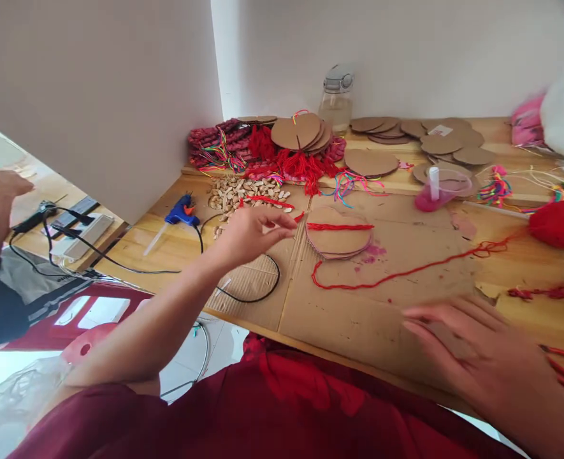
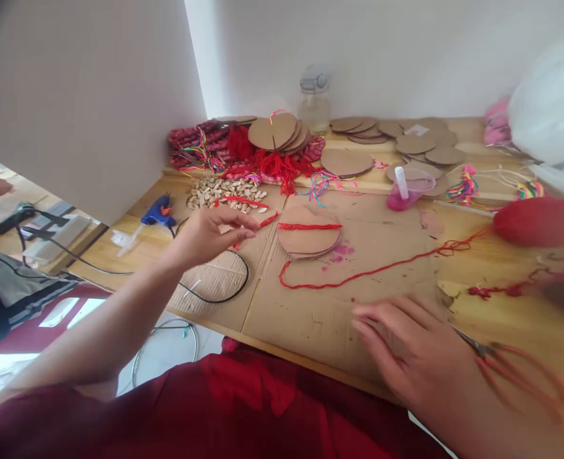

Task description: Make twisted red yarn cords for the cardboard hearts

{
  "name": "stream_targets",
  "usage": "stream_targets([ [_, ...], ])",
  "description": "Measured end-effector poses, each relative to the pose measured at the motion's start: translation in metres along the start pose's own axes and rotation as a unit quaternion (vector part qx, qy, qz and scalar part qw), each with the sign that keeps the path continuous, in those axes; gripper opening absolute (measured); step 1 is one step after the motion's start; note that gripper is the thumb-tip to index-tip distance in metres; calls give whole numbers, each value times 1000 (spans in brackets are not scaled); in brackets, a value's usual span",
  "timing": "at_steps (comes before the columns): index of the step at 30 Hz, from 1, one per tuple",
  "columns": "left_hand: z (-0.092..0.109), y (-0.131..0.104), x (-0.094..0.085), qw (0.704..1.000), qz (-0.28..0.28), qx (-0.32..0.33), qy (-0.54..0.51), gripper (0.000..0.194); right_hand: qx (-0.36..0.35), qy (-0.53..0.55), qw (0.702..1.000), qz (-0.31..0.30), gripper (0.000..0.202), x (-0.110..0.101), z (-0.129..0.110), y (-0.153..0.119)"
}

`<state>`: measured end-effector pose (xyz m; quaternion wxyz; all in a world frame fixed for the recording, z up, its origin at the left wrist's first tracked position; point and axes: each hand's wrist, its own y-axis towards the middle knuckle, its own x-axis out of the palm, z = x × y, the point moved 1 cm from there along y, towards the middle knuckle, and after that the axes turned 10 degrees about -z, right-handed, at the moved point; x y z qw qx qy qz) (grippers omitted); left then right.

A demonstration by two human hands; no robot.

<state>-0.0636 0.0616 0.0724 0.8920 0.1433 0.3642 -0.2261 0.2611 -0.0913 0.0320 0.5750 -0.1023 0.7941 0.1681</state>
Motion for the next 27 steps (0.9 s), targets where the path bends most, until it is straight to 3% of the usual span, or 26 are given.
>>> stream_targets([
  [3, 4, -31, 23, 1000, 2, 12, 11, 13, -72, 38, 996, -41, 19, 5, -29, 42],
  [8, 7, -66, 42, 1000, 15, 0, -4, 13, -27, -55, 997, -45, 43, 38, -65, 96],
  [11, 6, -82, 47, 999, 31, -15, -16, 12, -55, -53, 996, -53, 22, 53, -71, 108],
  [14, 4, -90, 50, 999, 38, -30, -24, 14, -67, 70, 993, -73, 11, 53, -66, 108],
  [16, 3, -91, 52, 997, 35, -50, -40, 16, -42, 223, 967, -117, 11, 46, -58, 103],
  [19, 8, -84, 55, 990, 7, -76, -118, 19, -8, 425, 881, -208, 22, 25, -48, 93],
  [22, 19, -73, 62, 968, -68, -65, -233, 24, 6, 498, 825, -268, 28, 0, -42, 82],
  [27, 43, -55, 72, 928, -160, -57, -332, 27, 6, 555, 770, -315, 33, -27, -32, 67],
])
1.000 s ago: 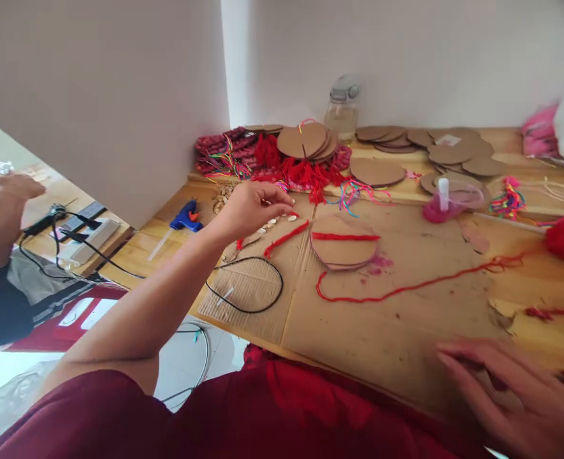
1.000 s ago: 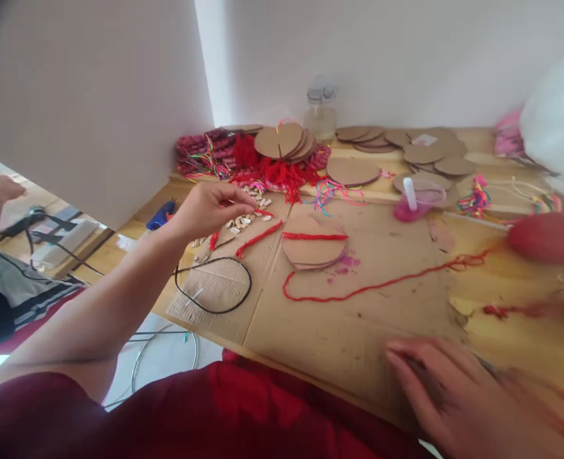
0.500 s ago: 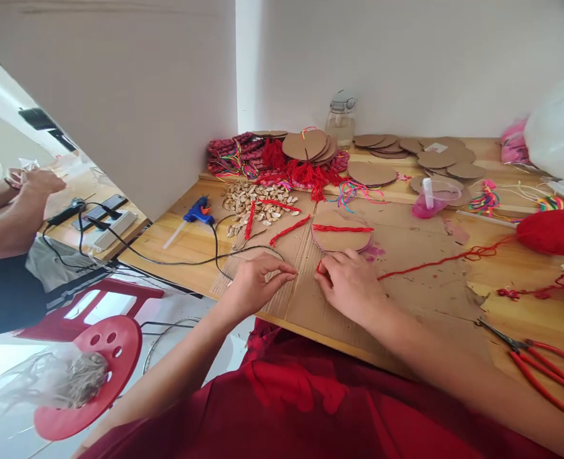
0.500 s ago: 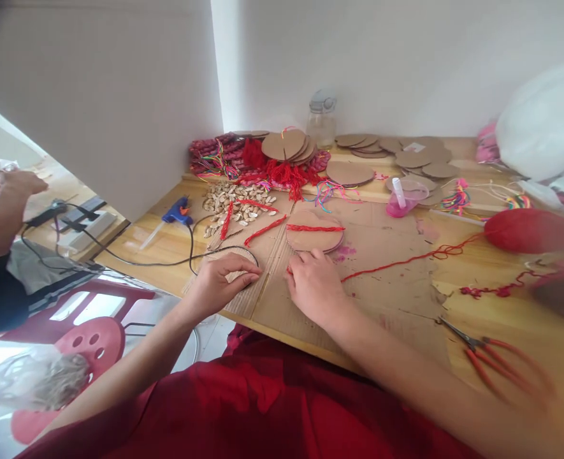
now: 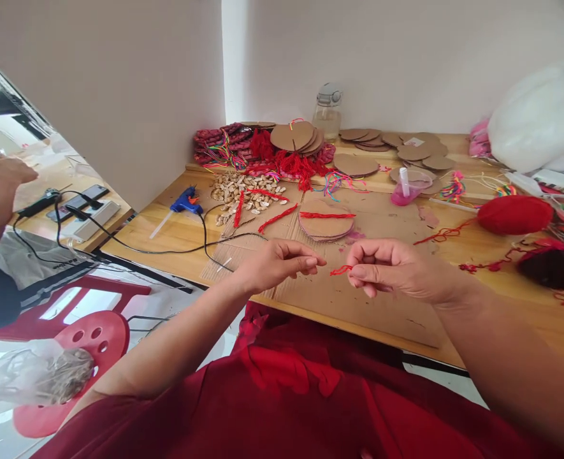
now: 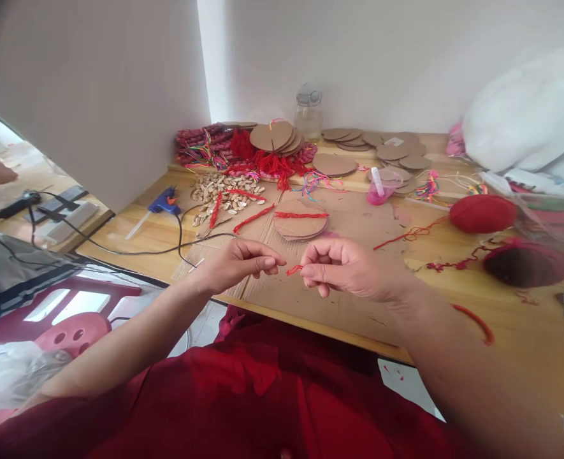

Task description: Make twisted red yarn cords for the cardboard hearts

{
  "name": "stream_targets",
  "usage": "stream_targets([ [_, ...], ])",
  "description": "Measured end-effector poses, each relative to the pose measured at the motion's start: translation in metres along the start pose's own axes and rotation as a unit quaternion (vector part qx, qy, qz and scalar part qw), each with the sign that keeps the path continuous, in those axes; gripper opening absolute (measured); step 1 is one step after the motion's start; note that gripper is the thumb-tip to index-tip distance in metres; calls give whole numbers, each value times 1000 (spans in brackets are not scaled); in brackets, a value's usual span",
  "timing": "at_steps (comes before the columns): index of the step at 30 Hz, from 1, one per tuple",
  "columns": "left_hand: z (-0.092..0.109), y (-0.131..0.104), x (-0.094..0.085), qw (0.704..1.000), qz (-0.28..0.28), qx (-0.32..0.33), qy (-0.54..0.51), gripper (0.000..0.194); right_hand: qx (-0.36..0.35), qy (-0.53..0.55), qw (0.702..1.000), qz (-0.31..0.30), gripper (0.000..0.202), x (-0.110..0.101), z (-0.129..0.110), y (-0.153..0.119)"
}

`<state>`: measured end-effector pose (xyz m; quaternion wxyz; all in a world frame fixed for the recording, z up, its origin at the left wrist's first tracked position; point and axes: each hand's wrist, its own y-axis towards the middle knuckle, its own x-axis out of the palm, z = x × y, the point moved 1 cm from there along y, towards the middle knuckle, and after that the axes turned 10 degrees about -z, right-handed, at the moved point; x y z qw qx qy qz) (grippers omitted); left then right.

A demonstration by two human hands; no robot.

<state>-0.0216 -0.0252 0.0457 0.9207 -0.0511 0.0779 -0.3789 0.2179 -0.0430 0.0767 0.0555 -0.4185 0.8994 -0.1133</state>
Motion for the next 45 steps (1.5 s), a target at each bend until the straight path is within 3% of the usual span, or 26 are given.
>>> stream_targets([
  [6, 17, 12, 22, 991, -102, -10, -85, 28, 1, 35, 999, -26, 28, -5, 3, -19],
  [14, 27, 10, 37, 972, -158, -51, -166, 37, -22, 34, 999, -5, 26, -5, 6, -34],
  [26, 38, 7, 51, 977, -129, -90, -144, 54, -31, 21, 999, 9, 29, -8, 8, -46],
  [37, 36, 9, 57, 984, -111, -95, -101, 24, -41, 0, 999, -1, 27, -8, 10, -46],
  [42, 37, 8, 56, 982, -110, -103, -114, 22, -32, -104, 994, 18, 29, -13, 16, -48],
  [45, 39, 7, 54, 983, -110, -102, -104, 22, -43, -194, 979, 51, 51, -7, 14, -49],
])
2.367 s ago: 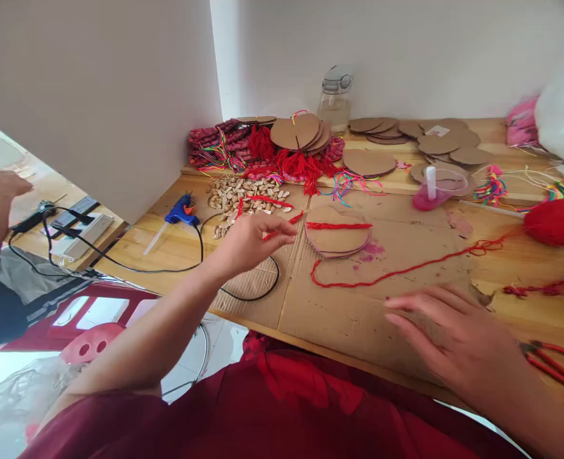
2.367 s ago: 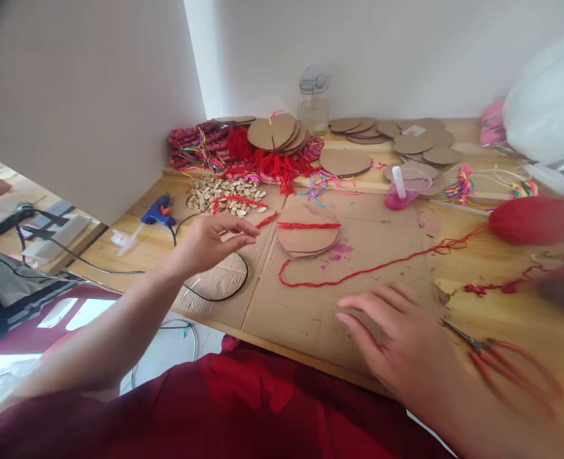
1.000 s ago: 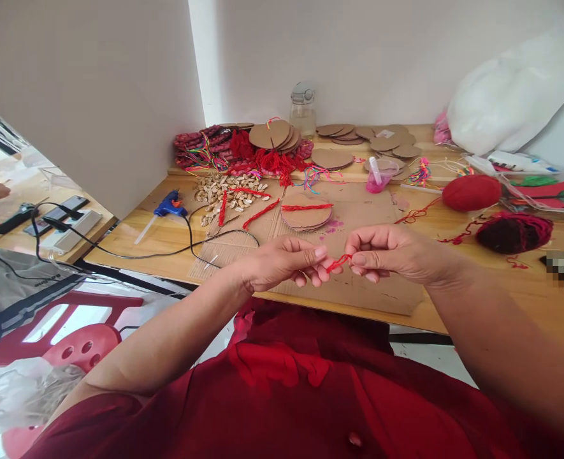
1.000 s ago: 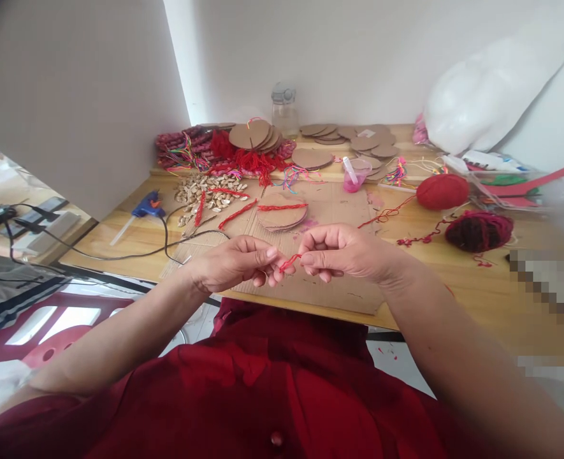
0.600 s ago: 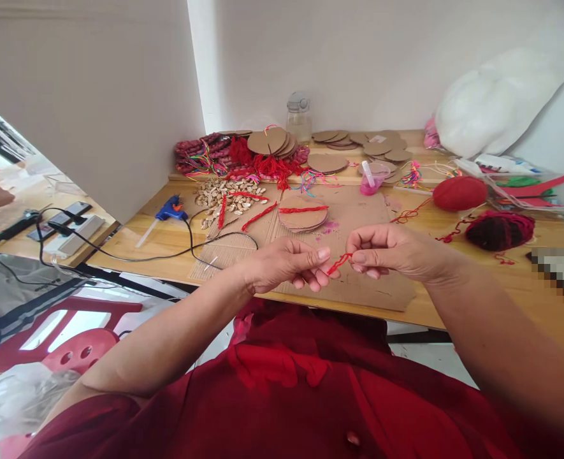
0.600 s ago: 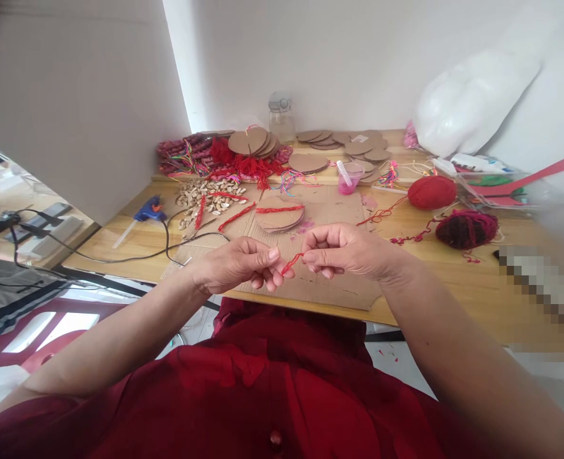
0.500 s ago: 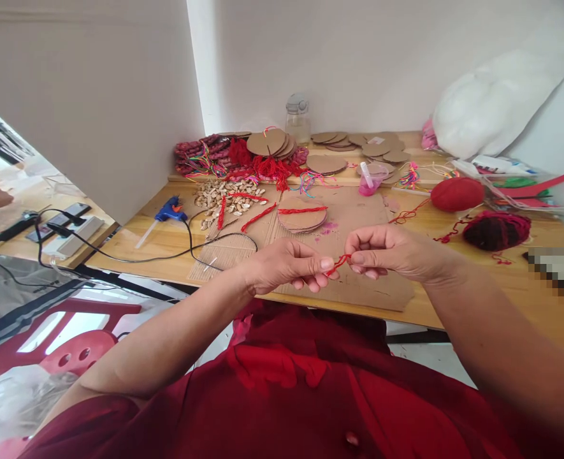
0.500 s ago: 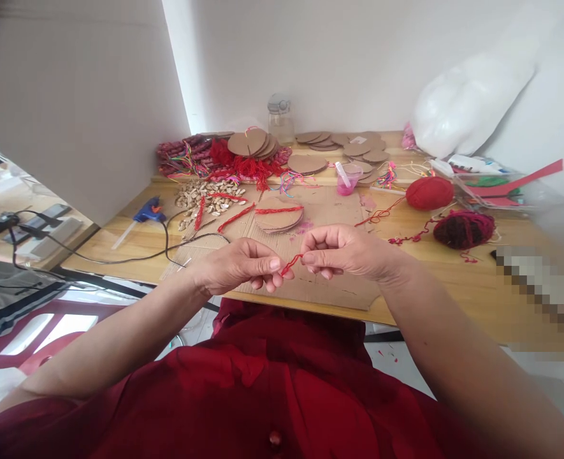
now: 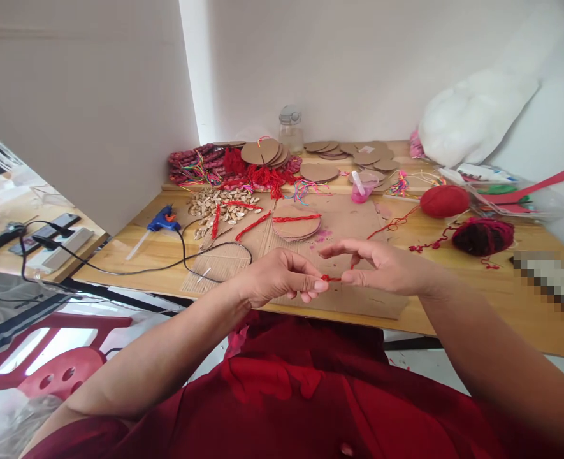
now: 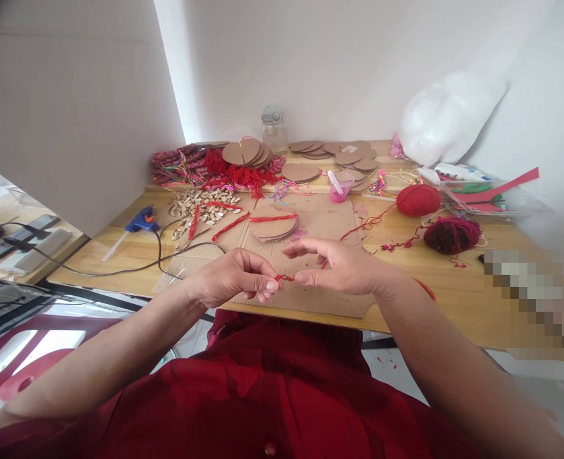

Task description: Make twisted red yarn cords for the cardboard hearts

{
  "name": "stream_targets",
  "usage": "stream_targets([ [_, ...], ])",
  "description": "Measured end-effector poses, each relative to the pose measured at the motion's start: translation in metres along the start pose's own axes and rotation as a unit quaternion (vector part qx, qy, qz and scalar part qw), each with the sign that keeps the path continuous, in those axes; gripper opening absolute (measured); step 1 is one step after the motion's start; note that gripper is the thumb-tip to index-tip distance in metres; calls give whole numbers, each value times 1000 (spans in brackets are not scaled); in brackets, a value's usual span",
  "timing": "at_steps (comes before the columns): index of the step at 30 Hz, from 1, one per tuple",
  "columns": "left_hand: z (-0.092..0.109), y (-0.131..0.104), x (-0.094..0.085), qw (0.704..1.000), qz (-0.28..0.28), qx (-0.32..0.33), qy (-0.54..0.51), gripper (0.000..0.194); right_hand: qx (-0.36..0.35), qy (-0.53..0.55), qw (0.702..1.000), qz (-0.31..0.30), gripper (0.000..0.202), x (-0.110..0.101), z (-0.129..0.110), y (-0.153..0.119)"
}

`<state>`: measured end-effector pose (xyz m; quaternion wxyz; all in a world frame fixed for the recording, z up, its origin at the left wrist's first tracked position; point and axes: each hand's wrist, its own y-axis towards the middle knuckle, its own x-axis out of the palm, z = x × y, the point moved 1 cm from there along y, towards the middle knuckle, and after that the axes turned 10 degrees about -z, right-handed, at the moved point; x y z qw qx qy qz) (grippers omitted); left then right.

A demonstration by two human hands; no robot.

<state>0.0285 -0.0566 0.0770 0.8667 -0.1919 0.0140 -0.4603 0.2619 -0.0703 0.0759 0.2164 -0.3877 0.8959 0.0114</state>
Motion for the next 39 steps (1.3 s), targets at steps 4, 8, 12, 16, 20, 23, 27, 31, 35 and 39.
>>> stream_targets([
  [4, 6, -1, -1, 999, 10, 21, 40, 21, -58, 82, 994, -49, 63, 17, -13, 5],
  [8, 10, -1, 1, 999, 28, 23, 39, 17, -16, 82, 997, 1, 36, 24, -17, 9],
  [12, 9, -1, 2, 999, 35, 0, 32, 14, 2, -62, 996, 69, 21, 20, -20, 5],
  [16, 6, 0, -2, 998, 23, -7, 54, 19, -11, -103, 991, 86, 18, 18, -23, 3],
  [20, 3, 0, -9, 998, 13, 0, 66, 30, -8, -110, 990, 90, 19, 16, -25, 1],
  [23, 3, 0, -12, 997, 30, 15, 62, 35, -14, -104, 991, 86, 20, 14, -27, -1],
  [27, 4, -1, -11, 997, 41, 29, 63, 30, -8, -112, 989, 93, 22, 12, -28, 0],
  [31, 5, -1, -8, 996, 53, 31, 64, 32, -7, -151, 981, 118, 20, 13, -29, 1],
  [35, 2, 3, -7, 998, 55, 29, 7, 35, -16, -193, 970, 144, 15, 16, -28, 1],
  [39, -2, 8, -6, 997, 53, 12, -50, 42, -27, -206, 964, 164, 14, 17, -26, 0],
])
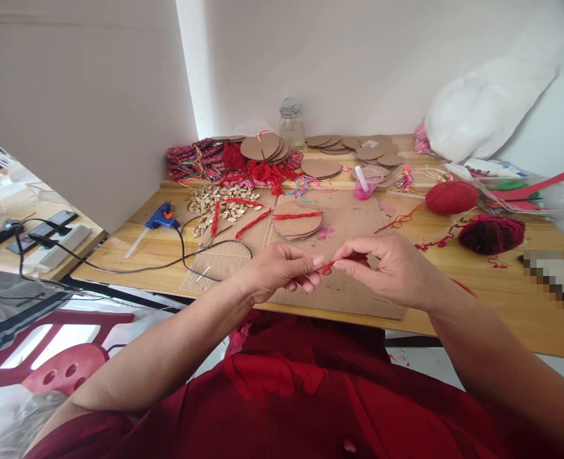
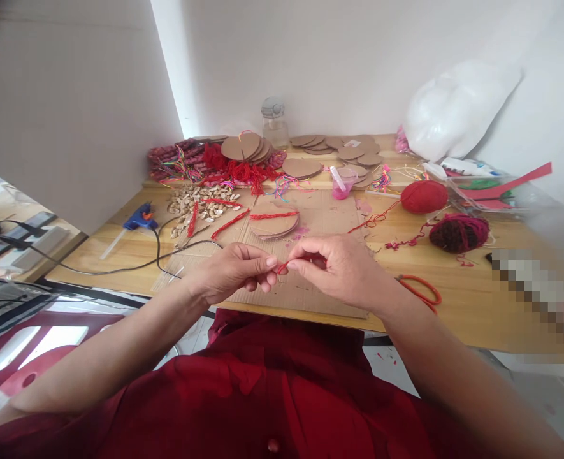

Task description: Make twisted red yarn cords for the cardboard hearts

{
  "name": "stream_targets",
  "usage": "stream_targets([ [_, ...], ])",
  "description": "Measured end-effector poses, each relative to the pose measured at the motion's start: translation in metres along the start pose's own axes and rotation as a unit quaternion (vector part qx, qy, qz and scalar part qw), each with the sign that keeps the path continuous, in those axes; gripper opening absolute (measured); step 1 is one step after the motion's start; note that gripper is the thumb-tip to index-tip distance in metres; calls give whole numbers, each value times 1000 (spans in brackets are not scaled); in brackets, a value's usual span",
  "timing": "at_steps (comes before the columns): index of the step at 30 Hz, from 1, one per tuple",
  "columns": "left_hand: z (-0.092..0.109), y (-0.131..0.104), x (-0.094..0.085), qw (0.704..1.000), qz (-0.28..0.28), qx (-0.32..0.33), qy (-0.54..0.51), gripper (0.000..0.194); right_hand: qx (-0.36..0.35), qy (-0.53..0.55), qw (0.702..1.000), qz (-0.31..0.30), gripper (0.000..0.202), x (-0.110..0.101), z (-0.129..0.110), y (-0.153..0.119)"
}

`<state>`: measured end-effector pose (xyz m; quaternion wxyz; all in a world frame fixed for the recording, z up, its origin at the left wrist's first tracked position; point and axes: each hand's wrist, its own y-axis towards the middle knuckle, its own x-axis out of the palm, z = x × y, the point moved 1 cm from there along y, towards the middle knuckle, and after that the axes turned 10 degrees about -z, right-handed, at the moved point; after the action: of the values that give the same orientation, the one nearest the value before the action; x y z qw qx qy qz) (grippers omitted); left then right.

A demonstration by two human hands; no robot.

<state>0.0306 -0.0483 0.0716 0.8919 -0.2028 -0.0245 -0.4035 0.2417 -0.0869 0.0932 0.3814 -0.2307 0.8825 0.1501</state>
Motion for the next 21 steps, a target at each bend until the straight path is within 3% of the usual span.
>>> stream_targets([
  [14, -4, 4, 2, 1000, -2, -10, -6, 32, 8, -5, 1000, -5, 17, 1, 2, -1],
  [21, -4, 0, 3, 997, -45, 3, -55, 31, -11, 9, 1000, 15, 20, 4, 9, -1],
])
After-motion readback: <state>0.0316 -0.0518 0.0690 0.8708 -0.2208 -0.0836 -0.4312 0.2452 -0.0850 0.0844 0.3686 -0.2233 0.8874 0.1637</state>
